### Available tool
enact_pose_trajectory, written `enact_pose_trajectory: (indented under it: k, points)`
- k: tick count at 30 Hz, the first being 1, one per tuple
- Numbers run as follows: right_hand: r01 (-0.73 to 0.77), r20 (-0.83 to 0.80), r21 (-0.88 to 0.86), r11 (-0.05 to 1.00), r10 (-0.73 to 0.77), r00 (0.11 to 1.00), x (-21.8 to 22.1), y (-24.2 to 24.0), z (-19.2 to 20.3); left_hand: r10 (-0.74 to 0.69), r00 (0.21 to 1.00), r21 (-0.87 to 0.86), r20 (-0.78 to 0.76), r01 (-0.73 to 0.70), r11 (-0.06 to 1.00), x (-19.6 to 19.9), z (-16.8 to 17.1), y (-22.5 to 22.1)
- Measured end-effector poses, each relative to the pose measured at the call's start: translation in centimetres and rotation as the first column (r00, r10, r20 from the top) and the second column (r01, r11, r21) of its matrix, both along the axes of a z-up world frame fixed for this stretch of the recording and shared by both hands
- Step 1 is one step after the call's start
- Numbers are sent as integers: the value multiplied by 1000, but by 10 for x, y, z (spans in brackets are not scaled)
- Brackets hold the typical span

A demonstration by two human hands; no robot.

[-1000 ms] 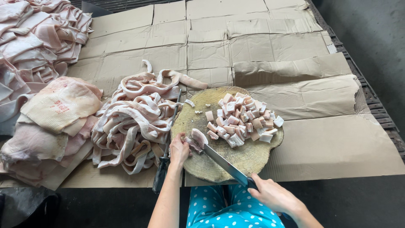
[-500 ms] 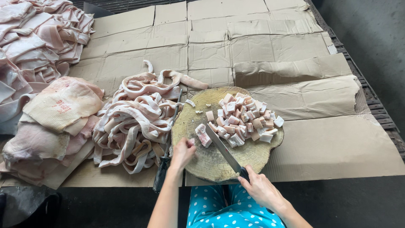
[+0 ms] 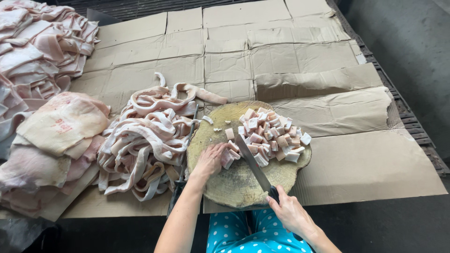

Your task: The person cuts long strips of raw pork skin into small square pieces on a wooden chopping board using a large knife.

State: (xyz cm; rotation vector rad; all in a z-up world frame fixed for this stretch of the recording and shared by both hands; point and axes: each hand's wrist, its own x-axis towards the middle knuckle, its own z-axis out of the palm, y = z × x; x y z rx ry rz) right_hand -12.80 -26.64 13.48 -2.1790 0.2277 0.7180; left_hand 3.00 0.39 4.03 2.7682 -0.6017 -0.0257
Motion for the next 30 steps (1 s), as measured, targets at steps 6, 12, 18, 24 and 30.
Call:
enact_pose_trajectory:
  k: [6, 12, 18, 24, 30]
  points:
    - [-66, 84, -76, 995, 72, 994, 5, 5, -28, 282, 922, 181, -266, -240, 954, -33, 12, 12]
    - [-149, 311, -244, 958, 223, 924, 18, 22, -77, 311, 932, 129, -187, -291, 948, -43, 3, 12]
    - [-59, 346, -259, 964, 150, 926, 38, 4, -75, 269, 955, -3, -123, -271, 962, -18, -2, -17]
    - [-20, 383, -235, 972, 111, 917, 26, 18, -56, 232, 958, -26, -169, -239, 971, -2, 3, -35]
    - [-129, 336, -395, 909, 274, 901, 8, 23, -63, 229, 966, 28, -120, -227, 973, 9, -18, -34]
